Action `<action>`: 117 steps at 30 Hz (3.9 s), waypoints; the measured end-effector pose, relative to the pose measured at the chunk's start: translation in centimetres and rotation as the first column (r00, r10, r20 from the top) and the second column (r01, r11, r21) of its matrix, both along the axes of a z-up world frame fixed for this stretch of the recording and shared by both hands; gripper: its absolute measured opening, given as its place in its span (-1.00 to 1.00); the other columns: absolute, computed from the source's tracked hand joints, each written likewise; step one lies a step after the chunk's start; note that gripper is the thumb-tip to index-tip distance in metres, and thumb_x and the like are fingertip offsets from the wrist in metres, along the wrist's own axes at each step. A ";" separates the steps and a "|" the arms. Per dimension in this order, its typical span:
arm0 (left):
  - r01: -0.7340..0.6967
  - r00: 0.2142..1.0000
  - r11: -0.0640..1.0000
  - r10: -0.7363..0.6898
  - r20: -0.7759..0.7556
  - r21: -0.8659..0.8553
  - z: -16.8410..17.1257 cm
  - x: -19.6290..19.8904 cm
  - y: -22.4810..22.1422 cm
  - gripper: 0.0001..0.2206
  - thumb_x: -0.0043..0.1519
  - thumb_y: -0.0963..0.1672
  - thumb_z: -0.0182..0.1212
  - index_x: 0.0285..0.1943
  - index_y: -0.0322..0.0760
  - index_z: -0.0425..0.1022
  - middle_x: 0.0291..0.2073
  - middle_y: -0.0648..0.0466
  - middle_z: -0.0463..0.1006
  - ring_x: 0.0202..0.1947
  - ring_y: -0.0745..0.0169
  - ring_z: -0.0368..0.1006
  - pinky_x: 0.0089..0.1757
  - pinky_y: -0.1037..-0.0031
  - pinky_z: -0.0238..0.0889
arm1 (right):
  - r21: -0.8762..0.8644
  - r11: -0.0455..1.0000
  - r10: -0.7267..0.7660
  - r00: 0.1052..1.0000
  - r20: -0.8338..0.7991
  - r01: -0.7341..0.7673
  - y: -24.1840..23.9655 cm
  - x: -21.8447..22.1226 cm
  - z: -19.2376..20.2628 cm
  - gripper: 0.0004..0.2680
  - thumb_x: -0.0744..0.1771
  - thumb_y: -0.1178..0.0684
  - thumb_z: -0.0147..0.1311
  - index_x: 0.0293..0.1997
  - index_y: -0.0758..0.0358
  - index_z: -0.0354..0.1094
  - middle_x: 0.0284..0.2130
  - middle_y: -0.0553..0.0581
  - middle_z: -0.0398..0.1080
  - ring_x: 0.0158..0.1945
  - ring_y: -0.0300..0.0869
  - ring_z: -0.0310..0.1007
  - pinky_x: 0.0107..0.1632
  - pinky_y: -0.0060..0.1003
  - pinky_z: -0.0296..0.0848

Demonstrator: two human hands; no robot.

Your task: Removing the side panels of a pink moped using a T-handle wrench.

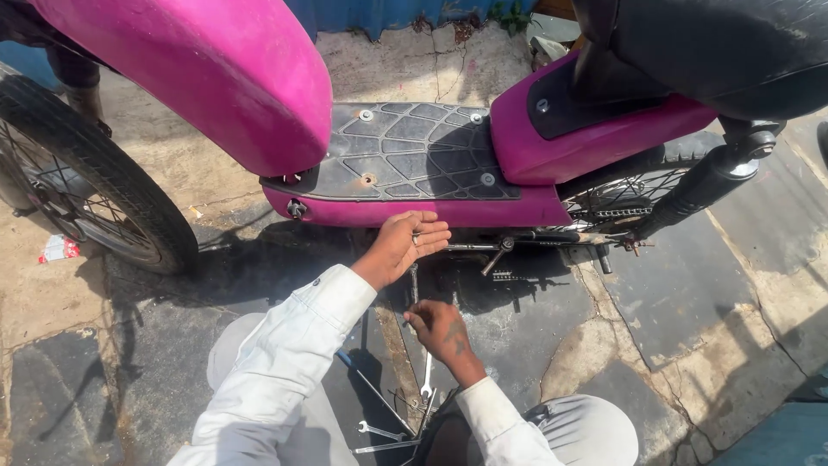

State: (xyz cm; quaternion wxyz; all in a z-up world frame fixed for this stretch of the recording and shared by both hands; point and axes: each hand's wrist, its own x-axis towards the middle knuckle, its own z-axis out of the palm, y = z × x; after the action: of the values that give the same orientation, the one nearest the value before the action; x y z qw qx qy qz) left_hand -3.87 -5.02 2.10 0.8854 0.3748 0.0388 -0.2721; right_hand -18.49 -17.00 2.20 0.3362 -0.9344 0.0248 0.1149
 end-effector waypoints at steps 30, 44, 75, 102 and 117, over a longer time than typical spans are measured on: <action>-0.036 0.975 0.998 0.024 0.221 0.050 0.3 -4.0 -4.0 -0.55 0.34 -0.18 -0.34 0.40 -0.54 0.12 0.36 -0.36 0.31 0.46 -0.20 0.17 0.32 0.19 0.13 | 0.530 0.842 -0.170 0.884 0.436 -0.100 -4.6 3.2 3.3 -0.85 0.37 0.22 0.12 0.02 0.35 0.51 -0.23 0.14 0.57 -0.23 -0.26 0.61 -0.18 -0.42 0.64; -0.038 0.924 0.986 -0.027 0.381 0.164 1.9 -5.3 -3.7 -0.56 0.37 -0.14 -0.33 0.39 -0.48 0.16 0.36 -0.29 0.34 0.46 -0.17 0.18 0.28 0.26 0.19 | 0.723 0.685 -0.199 0.931 0.306 -0.091 -5.2 3.5 2.0 -0.84 0.37 0.20 0.12 0.04 0.36 0.51 -0.18 0.17 0.56 -0.17 -0.25 0.59 -0.14 -0.38 0.65; -0.124 0.711 0.944 -0.130 0.691 0.305 4.5 -8.5 -3.3 -0.55 0.41 -0.05 -0.30 0.44 -0.34 0.18 0.38 -0.19 0.36 0.39 -0.11 0.33 0.31 0.15 0.21 | 0.485 0.852 -0.127 0.821 0.556 -0.197 -5.2 2.1 4.3 -0.82 0.40 0.17 0.08 0.10 0.36 0.43 -0.12 0.14 0.50 -0.04 -0.19 0.59 -0.01 -0.34 0.63; -0.058 0.845 0.905 -0.180 0.503 0.421 7.2 -6.5 0.2 -0.75 0.19 -0.20 0.35 0.02 -0.47 0.66 -0.27 -0.10 0.72 -0.31 0.32 0.62 -0.22 0.56 0.53 | 0.234 0.952 -0.049 0.651 0.757 -0.200 -6.6 1.8 7.2 -0.89 0.37 0.18 0.19 -0.04 0.32 0.49 -0.24 0.12 0.53 -0.23 -0.23 0.59 -0.22 -0.40 0.58; -0.421 0.503 0.705 -0.341 0.794 0.570 7.6 -7.2 0.3 -0.81 0.16 -0.23 0.32 -0.07 -0.24 0.70 -0.11 -0.03 0.72 -0.08 0.17 0.68 -0.07 0.43 0.57 | 0.591 0.803 -0.154 0.935 0.320 -0.071 -7.7 2.2 5.0 -0.64 0.45 -0.16 -0.13 -0.36 0.30 0.45 -0.63 -0.02 0.40 -0.53 -0.34 0.46 -0.44 -0.46 0.43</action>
State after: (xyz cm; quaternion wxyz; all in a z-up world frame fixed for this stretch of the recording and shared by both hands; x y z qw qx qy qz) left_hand -11.09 -4.73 9.69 0.5714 0.7651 -0.2965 0.0126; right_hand -16.26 -24.68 7.19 0.6128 -0.7862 -0.0523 -0.0600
